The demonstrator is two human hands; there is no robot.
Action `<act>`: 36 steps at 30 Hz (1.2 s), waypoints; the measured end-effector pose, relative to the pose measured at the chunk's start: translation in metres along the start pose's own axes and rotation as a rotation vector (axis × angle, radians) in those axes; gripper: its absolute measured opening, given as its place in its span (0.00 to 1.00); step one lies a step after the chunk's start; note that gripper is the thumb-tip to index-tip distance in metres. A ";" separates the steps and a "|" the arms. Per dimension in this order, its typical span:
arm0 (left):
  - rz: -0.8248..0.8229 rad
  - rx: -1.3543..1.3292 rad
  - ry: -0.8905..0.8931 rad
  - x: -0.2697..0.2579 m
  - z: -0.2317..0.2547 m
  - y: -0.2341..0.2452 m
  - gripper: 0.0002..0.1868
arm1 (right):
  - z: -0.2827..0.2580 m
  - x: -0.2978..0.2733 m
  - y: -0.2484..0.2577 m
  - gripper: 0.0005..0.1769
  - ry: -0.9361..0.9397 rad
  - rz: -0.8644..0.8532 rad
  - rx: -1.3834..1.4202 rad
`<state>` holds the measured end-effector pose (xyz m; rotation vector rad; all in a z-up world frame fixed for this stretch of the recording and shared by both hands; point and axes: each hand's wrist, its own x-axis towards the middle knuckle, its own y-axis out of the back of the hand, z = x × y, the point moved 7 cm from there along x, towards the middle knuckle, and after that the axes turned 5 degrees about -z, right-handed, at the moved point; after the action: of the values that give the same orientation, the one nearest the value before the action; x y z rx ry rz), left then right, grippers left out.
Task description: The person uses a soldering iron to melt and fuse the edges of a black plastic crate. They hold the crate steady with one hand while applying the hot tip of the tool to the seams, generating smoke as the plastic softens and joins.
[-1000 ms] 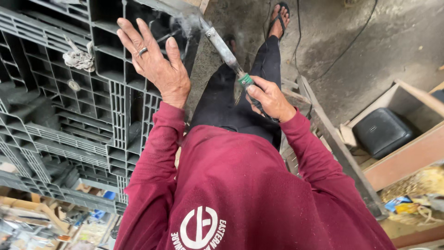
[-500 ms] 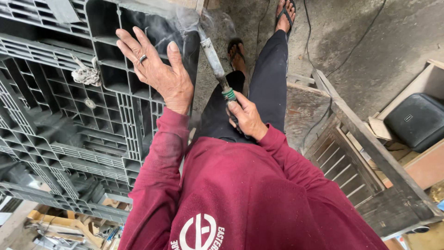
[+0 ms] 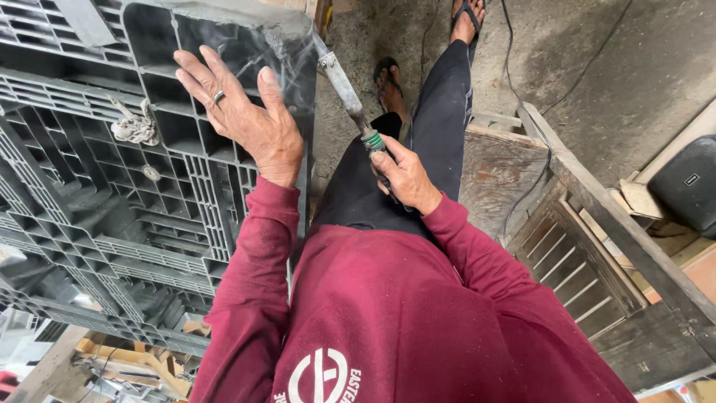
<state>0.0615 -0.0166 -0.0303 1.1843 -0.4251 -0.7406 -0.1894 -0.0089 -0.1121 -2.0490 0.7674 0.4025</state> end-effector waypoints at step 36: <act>-0.011 -0.003 0.003 0.002 0.007 0.005 0.38 | 0.003 0.015 0.010 0.26 -0.061 -0.006 0.088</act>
<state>0.0595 -0.0220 -0.0233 1.1852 -0.4153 -0.7485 -0.1849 -0.0162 -0.1278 -1.9472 0.7297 0.4191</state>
